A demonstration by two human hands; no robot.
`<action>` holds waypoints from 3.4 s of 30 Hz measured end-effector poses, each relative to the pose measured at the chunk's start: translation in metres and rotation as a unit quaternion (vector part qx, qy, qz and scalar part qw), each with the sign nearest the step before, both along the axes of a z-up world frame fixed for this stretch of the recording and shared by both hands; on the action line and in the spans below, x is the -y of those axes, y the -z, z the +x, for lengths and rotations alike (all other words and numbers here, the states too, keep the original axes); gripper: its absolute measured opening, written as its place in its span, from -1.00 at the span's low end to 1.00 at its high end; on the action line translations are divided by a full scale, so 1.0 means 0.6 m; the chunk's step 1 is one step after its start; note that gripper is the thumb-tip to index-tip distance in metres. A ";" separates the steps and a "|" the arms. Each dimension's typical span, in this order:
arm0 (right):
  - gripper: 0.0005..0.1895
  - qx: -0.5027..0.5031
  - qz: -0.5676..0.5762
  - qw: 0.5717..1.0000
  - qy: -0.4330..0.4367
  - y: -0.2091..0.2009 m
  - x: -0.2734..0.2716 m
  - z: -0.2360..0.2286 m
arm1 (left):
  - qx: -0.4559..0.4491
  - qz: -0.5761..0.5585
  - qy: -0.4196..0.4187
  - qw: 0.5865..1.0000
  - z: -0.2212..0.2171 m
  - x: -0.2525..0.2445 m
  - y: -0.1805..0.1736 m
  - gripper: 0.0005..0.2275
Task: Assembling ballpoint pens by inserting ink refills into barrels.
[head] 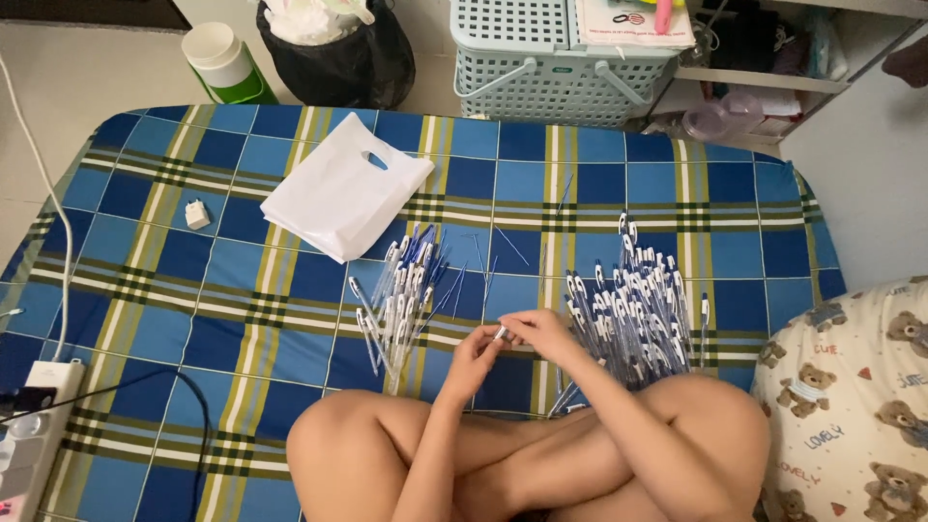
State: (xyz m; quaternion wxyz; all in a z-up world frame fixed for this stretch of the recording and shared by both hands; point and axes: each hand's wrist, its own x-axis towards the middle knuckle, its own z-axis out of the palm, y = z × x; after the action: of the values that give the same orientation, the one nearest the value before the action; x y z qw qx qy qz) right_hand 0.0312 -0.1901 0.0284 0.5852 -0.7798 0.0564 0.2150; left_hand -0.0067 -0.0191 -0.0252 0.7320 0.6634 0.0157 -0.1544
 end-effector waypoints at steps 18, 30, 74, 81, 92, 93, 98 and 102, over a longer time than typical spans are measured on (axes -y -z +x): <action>-0.58 0.099 -0.303 0.946 0.053 -0.126 0.084 0.027 | 0.104 0.256 -0.037 0.960 0.001 -0.022 -0.046 -0.65; -0.56 0.154 -0.519 0.841 -0.010 -0.035 0.124 0.066 | 0.095 0.497 -0.304 0.807 0.027 -0.081 0.030 -0.71; -0.93 0.432 -0.335 0.819 -0.173 0.057 -0.005 0.094 | 0.231 0.455 -0.195 0.838 0.017 -0.065 -0.007 -0.85; -0.91 0.453 -0.378 0.783 -0.196 0.044 -0.012 0.091 | 0.230 0.449 -0.198 0.841 0.015 -0.063 -0.005 -0.85; -0.90 0.489 -0.397 0.741 -0.232 0.026 -0.018 0.094 | 0.236 0.441 -0.198 0.843 0.015 -0.059 -0.010 -0.86; -0.88 0.506 -0.398 0.723 -0.250 0.029 -0.018 0.096 | 0.244 0.437 -0.190 0.844 0.016 -0.058 -0.011 -0.86; -0.85 0.519 -0.343 0.730 -0.283 0.035 -0.049 0.092 | 0.226 0.430 -0.188 0.854 0.016 -0.054 -0.018 -0.87; -0.82 0.529 -0.243 0.770 -0.261 0.021 -0.079 0.102 | 0.190 0.374 -0.213 0.883 0.019 -0.058 -0.011 -0.86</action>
State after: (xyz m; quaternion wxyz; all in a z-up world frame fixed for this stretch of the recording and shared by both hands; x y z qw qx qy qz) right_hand 0.0927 -0.1425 0.0156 0.2353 -0.8712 -0.4173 -0.1075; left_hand 0.0045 0.0156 -0.0187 0.4341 0.8849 0.0744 0.1516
